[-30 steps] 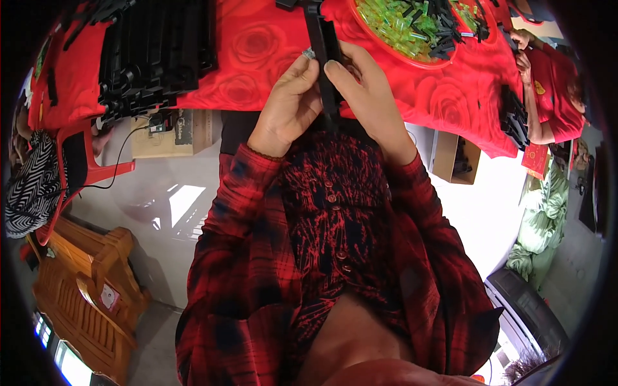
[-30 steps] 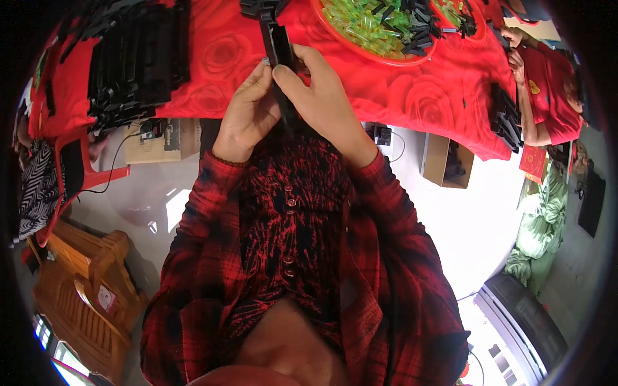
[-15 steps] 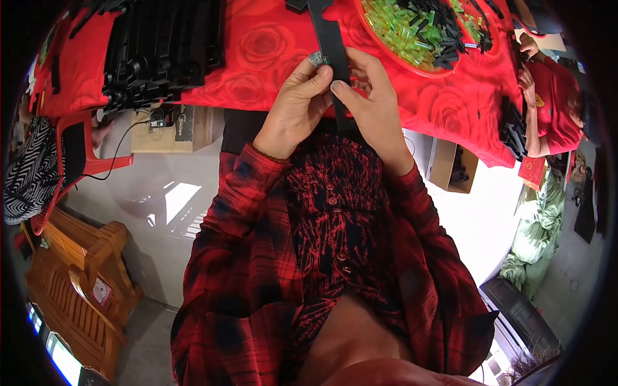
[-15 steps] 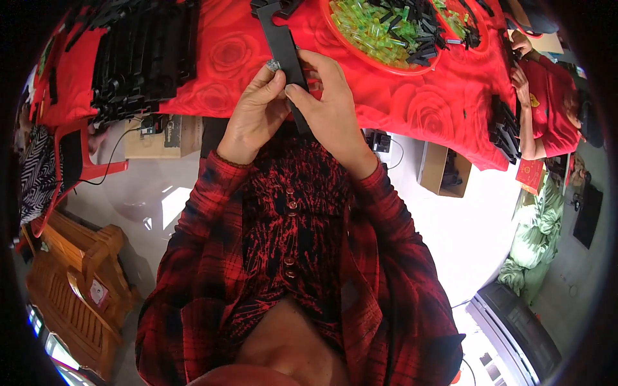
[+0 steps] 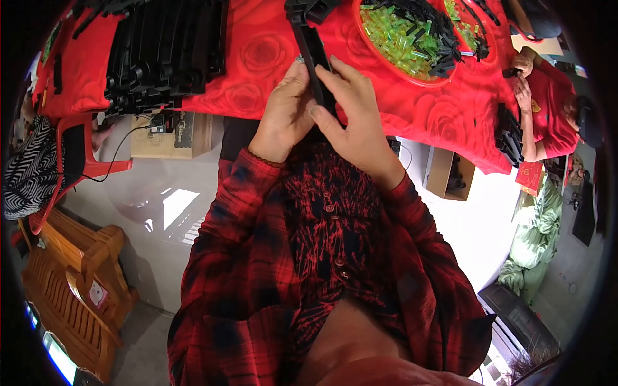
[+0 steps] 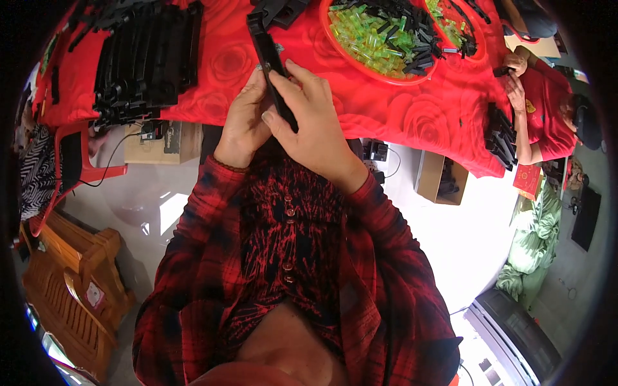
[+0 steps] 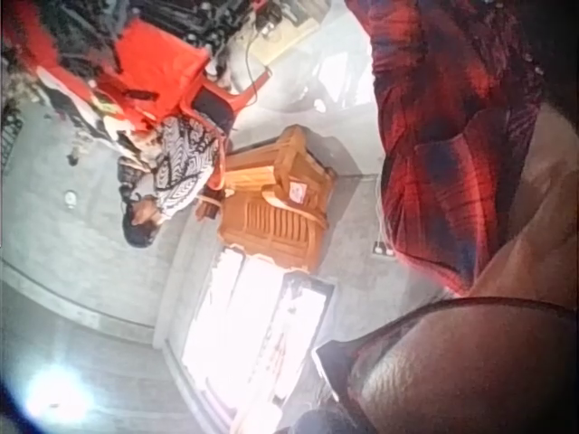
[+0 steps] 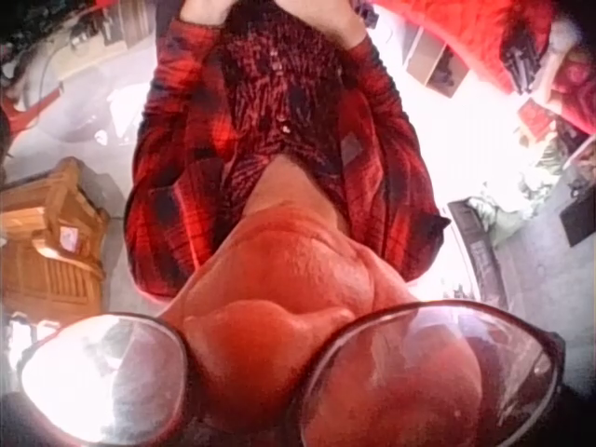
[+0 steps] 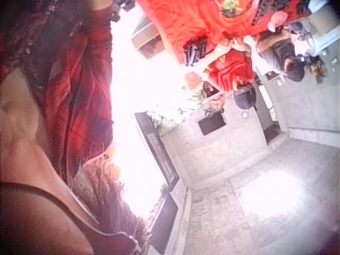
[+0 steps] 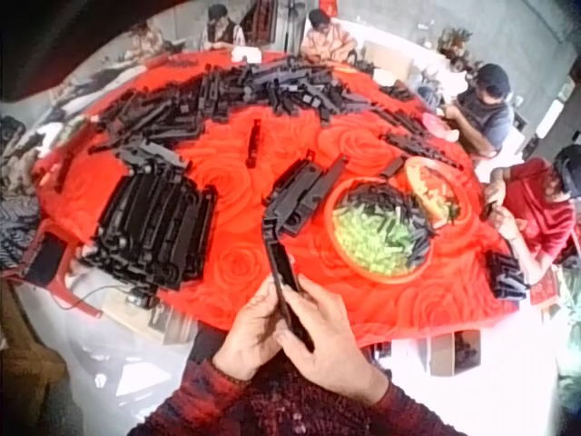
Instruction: The person assembles plastic components by hand, inserting small green transparent pieces and foam strips into black plastic frames at a table.
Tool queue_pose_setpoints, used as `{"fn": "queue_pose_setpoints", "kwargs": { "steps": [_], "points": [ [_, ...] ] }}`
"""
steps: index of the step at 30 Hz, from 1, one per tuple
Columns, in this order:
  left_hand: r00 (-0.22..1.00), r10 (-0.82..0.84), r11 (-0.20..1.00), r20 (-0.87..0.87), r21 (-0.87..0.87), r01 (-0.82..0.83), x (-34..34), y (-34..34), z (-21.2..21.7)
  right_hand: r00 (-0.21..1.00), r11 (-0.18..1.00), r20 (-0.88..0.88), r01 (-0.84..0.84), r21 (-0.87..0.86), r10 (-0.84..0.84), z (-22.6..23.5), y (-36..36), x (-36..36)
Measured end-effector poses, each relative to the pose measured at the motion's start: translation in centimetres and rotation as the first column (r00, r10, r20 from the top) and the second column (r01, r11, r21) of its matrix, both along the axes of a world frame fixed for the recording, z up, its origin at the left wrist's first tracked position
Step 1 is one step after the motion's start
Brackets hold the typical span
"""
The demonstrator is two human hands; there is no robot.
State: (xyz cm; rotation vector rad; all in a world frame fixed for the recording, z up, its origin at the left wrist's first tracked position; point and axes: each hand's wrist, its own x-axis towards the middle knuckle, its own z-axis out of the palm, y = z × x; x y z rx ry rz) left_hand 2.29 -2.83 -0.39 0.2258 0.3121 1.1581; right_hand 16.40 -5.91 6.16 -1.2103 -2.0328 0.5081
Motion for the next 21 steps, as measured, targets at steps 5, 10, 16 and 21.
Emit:
{"fn": "queue_pose_setpoints", "kwargs": {
  "steps": [5,10,16,21],
  "points": [
    [0.993,-0.043,0.981,0.111,-0.185,0.063,-0.5,0.9,0.6,0.998,0.997,0.007,-0.067,0.048,0.066,0.2,-0.3,-0.6],
    [0.952,-0.143,0.983,0.272,-0.075,0.169,-1.0,1.1,-1.7,0.997,0.995,0.077,-0.013,0.101,0.005,0.1,-0.4,-1.4],
    [0.993,-0.056,0.982,0.107,-0.173,0.074,-0.1,0.6,-0.1,0.951,0.982,0.281,0.085,0.171,-0.131,-0.2,0.3,-2.3],
    [0.995,-0.078,0.979,0.058,-0.184,0.087,-0.1,0.6,-0.8,0.93,0.973,0.317,0.127,0.19,-0.184,-0.7,0.9,-2.9]
  ]
}}
